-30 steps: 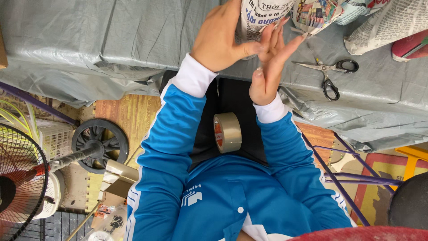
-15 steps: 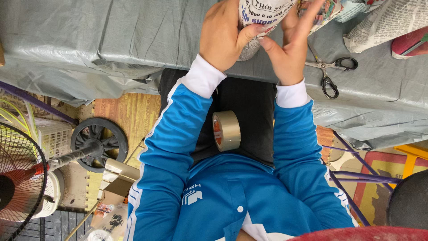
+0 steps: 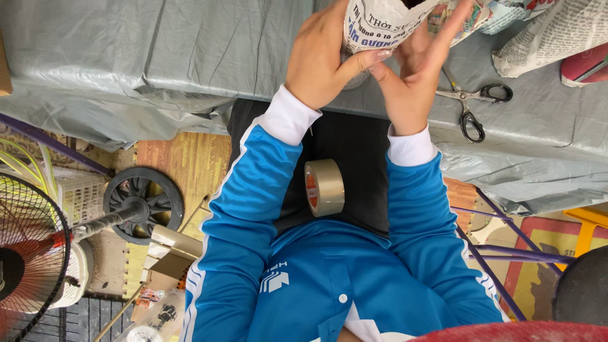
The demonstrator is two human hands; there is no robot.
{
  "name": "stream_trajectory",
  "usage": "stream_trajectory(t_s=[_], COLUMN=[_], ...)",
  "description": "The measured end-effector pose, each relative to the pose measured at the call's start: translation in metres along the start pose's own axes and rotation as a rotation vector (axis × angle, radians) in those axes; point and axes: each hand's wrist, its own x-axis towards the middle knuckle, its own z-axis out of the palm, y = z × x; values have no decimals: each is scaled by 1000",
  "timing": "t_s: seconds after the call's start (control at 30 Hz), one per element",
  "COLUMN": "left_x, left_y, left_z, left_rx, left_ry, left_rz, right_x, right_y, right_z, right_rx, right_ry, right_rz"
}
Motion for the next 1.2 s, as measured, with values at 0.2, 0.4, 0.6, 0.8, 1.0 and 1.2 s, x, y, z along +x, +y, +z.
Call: stream_trajectory(t_s=[0.2,0.4,0.6,0.8,1.0,1.2], left_x=[-5,-7,-11,-14,-15,-15], left_y=[-6,-16,-22,-27,-30,-32], left_z=[1,6,10,13,15,15], left_rx=[-57,-101,-57,-65,-45,-28], left_ry=[24,-2,2,7,-6,11], left_rz=[8,-13,-28,-5,-4,39], right_x=[-26,-31,-11,-8,-5,-5], right_y=[2,-2,-3,-4,-4,-3], right_z=[1,6,22,32,35,33], right_rx=[-288,-251,-132,-162,-183,-197], right_ry=[459,249,265,338,365,348], right_rz=[-375,-75,-38,-32,-41,-45])
